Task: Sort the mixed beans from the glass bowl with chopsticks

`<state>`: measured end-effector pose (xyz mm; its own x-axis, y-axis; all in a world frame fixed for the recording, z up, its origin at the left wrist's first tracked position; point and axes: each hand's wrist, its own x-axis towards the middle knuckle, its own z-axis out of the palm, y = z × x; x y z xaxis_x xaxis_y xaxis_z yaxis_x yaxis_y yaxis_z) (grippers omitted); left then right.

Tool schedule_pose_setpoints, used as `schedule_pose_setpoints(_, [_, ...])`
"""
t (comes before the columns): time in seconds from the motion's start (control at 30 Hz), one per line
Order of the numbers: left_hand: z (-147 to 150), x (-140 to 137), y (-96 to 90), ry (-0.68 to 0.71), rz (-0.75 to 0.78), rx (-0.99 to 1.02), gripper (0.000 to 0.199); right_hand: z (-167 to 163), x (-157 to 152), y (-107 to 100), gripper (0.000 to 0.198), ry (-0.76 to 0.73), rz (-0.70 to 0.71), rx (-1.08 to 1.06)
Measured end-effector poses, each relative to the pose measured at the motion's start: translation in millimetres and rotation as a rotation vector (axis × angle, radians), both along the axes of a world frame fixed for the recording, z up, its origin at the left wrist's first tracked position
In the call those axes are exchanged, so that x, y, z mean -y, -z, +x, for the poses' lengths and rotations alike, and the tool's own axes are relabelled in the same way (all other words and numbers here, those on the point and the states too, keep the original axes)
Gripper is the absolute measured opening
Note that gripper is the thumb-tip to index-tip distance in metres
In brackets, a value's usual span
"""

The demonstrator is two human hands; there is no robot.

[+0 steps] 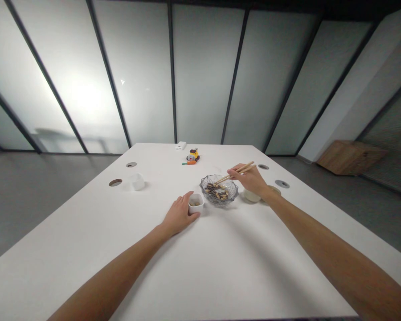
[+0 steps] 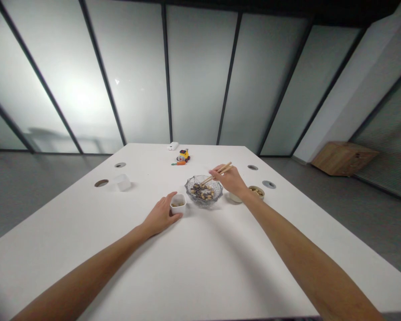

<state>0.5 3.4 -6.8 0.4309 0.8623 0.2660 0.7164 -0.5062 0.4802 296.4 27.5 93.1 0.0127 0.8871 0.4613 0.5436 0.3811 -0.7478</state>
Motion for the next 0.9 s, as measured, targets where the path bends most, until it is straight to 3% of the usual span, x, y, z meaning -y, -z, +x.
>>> schedule_pose_setpoints(0.1, [0, 0, 0.1, -0.002, -0.008, 0.004, 0.074, -8, 7, -4, 0.044, -0.019, 0.002, -0.141])
schedule_pose_setpoints(0.23, [-1, 0, 0.6, 0.011, -0.009, 0.004, 0.074, -14, 15, -3, 0.042, 0.005, 0.089, -0.046])
schedule_pose_setpoints(0.6, [-1, -1, 2.9, 0.012, 0.004, 0.025, 0.072, -29, 8, 44, 0.041, 0.040, 0.089, 0.051])
schedule_pose_setpoints(0.9, [-1, 0, -0.1, -0.002, -0.016, 0.017, 0.074, -23, 15, 47, 0.037, 0.045, 0.091, 0.076])
